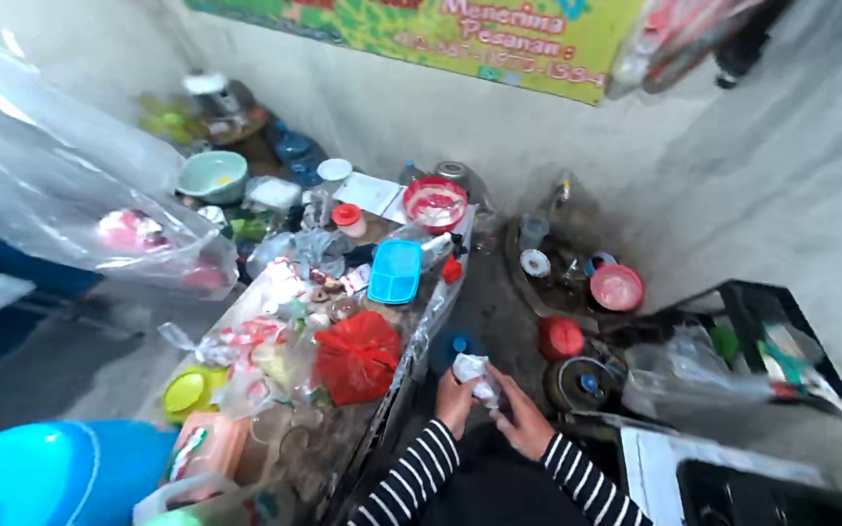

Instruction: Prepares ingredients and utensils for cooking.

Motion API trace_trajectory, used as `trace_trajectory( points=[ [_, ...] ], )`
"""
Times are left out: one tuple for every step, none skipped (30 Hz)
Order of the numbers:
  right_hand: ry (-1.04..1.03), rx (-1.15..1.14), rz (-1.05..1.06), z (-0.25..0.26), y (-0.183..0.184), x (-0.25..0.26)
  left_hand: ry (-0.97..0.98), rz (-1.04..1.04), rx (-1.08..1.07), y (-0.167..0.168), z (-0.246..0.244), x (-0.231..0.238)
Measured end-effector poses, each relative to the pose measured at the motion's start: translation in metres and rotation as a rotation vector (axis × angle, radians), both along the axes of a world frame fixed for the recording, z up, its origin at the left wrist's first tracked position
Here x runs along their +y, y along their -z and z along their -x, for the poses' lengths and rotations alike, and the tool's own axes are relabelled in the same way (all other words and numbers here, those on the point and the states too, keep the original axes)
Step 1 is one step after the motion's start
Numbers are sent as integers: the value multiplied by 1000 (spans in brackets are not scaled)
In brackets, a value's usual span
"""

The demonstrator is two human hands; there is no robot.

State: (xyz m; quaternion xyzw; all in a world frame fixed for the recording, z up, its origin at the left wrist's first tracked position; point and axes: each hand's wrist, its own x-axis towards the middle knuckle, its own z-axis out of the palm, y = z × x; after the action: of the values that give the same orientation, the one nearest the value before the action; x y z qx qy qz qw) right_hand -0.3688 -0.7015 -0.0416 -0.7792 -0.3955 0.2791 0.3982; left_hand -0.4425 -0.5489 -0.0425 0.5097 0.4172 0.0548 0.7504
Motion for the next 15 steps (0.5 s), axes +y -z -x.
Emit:
trace_trajectory(
  points=[
    [-82, -6, -8, -15, 5, 15, -68, -52, 23, 6, -11, 13],
    [-124, -23, -13, -32, 12, 31, -100, -100, 56, 9, -24, 26],
    [-126, -40, -20, -51, 20, 47, -104, -142, 91, 9, -36, 37],
    [-100, -47, -16, -71, 27, 64, -95, -187, 122, 10, -48, 46],
    [-70, -40, 5, -93, 32, 80, -69, -229, 145, 12, -61, 55],
    [-51, -25, 33, -116, 35, 96, -33, -266, 150, 15, -73, 67],
    [-47, -14, 54, -141, 39, 115, 3, -299, 123, 22, -84, 80],
    [-48, -6, 68, -167, 44, 134, 29, -297, 55, 32, -95, 94],
    [-54, 1, 89, -195, 47, 155, 37, -251, -24, 48, -106, 104],
    [-60, 0, 114, -223, 46, 178, 34, -158, -84, 60, -119, 112],
    [-64, -12, 131, -251, 39, 206, -5, -83, -110, 67, -133, 115],
    [-75, -47, 123, -277, 28, 237, -83, -49, -111, 68, -146, 116],
    [-98, -105, 88, -301, 15, 272, -156, -55, -98, 64, -156, 116],
    [-125, -154, 55, -321, -3, 310, -211, -91, -77, 60, -163, 117],
    [-158, -191, 59, -338, -22, 350, -243, -124, -51, 56, -165, 117]
  ],
)
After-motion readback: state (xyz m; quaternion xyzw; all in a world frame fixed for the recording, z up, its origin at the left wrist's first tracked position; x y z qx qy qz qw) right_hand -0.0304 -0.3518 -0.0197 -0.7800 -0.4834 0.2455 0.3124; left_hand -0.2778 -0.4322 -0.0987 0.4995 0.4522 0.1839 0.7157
